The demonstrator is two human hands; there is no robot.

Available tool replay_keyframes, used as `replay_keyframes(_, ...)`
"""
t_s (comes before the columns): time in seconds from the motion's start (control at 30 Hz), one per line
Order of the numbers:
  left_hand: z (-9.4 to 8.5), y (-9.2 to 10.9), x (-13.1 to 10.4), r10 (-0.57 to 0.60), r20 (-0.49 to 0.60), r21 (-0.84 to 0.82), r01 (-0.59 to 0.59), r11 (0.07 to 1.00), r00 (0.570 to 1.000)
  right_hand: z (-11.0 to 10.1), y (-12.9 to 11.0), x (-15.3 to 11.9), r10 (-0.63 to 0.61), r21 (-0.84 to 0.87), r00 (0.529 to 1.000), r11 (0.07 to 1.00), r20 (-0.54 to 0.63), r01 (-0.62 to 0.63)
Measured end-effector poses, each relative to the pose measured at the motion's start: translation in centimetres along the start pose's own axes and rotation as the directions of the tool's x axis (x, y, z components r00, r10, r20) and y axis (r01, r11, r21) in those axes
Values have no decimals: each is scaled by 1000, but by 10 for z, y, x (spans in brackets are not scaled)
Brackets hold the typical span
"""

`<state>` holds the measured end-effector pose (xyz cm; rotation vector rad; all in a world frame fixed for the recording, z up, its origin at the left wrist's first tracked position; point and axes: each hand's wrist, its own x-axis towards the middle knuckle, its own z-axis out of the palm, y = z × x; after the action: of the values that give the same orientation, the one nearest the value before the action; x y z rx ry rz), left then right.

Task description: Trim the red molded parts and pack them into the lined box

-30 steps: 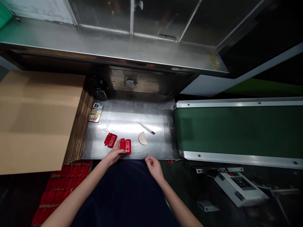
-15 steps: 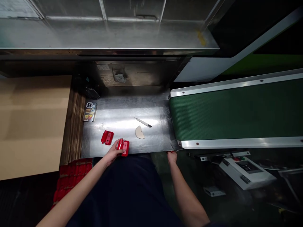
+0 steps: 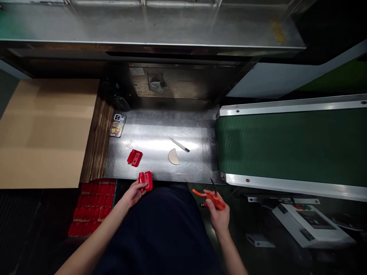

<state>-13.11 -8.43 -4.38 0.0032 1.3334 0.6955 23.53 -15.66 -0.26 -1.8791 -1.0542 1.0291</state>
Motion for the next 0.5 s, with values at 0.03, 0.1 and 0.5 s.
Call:
replay_keyframes(0.03,0,-4,-1,-4,-7,-10,4,1000,1000,-6,-19,14,-34,25,996,999,85,32)
replay_keyframes(0.1,2,-11,-3,-9,-13,-20,8,1000,1000,-14,-60,43,-108,94,940,992,323,81)
replay_keyframes(0.5,-19,-85,-32,-3,-400,-252,-107,962,917,62,-148,86,286,-331,183,651,941,683)
